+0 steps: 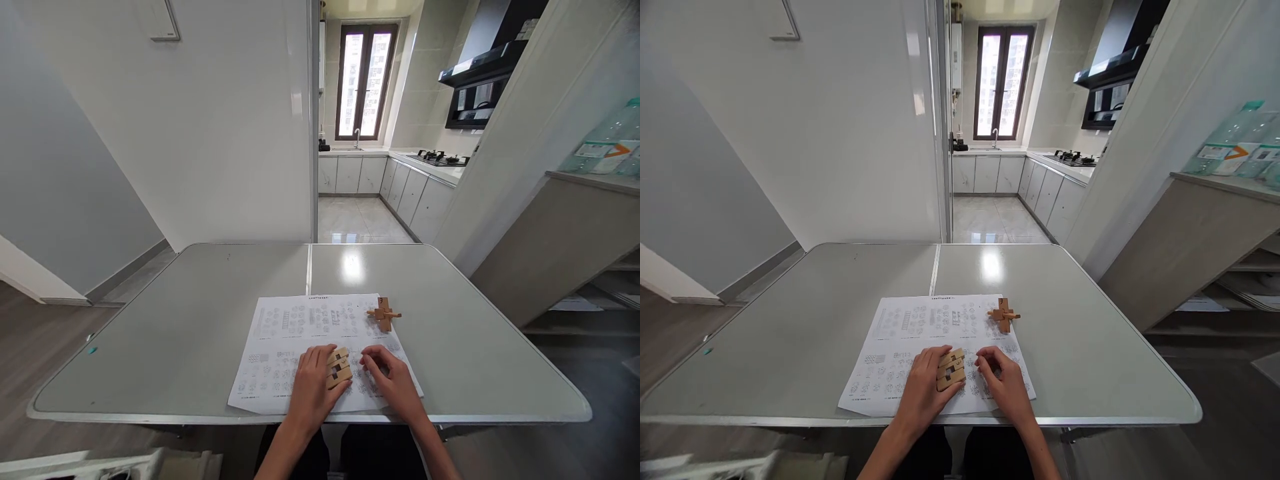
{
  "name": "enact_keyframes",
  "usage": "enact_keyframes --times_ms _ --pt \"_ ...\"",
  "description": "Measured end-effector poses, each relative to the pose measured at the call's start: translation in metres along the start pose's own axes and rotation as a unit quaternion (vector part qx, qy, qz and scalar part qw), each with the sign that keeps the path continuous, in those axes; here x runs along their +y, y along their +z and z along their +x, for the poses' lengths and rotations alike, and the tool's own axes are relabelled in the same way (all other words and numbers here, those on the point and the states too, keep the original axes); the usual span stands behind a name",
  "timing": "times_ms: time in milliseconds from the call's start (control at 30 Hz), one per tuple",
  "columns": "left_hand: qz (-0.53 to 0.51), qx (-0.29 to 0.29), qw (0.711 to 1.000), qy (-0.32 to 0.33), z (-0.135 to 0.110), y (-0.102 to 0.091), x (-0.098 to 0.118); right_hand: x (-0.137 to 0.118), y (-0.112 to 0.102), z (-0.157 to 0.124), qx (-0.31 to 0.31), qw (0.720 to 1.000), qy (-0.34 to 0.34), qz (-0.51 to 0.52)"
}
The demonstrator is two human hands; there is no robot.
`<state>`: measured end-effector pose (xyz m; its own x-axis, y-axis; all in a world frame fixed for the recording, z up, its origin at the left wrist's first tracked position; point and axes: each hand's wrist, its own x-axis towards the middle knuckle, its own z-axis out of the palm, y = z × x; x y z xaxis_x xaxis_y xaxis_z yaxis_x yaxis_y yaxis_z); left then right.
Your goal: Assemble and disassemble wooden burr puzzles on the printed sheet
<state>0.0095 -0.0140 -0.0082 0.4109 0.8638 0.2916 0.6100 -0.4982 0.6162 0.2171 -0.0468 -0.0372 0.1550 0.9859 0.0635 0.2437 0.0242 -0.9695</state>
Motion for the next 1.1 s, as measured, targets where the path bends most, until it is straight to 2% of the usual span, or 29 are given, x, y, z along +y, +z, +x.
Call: enact_keyframes --times_ms 133,433,767,967,1100 --pt "-0.007 0.011 1.000 -0.023 -0.002 0.008 0.003 -0.001 -0.001 0.000 0.001 1.000 -0.005 -0.007" --pt "-0.031 0.019 0.997 -0.071 -0.005 -0.010 -0.016 -0.002 0.000 0.000 0.004 1.000 0.007 -0.016" --pt "-0.047 0.027 0.995 -0.085 0.003 -0.009 -0.018 -0.006 0.002 -0.001 -0.001 0.998 -0.013 -0.059" --pt "-0.054 0.041 0.994 -0.084 0.000 -0.008 -0.017 -0.010 0.029 -0.022 0.064 0.990 -0.053 -0.113" --pt "-0.053 0.044 0.994 -0.086 0.000 -0.007 -0.018 -0.013 0.053 -0.033 0.073 0.983 -0.067 -0.157"
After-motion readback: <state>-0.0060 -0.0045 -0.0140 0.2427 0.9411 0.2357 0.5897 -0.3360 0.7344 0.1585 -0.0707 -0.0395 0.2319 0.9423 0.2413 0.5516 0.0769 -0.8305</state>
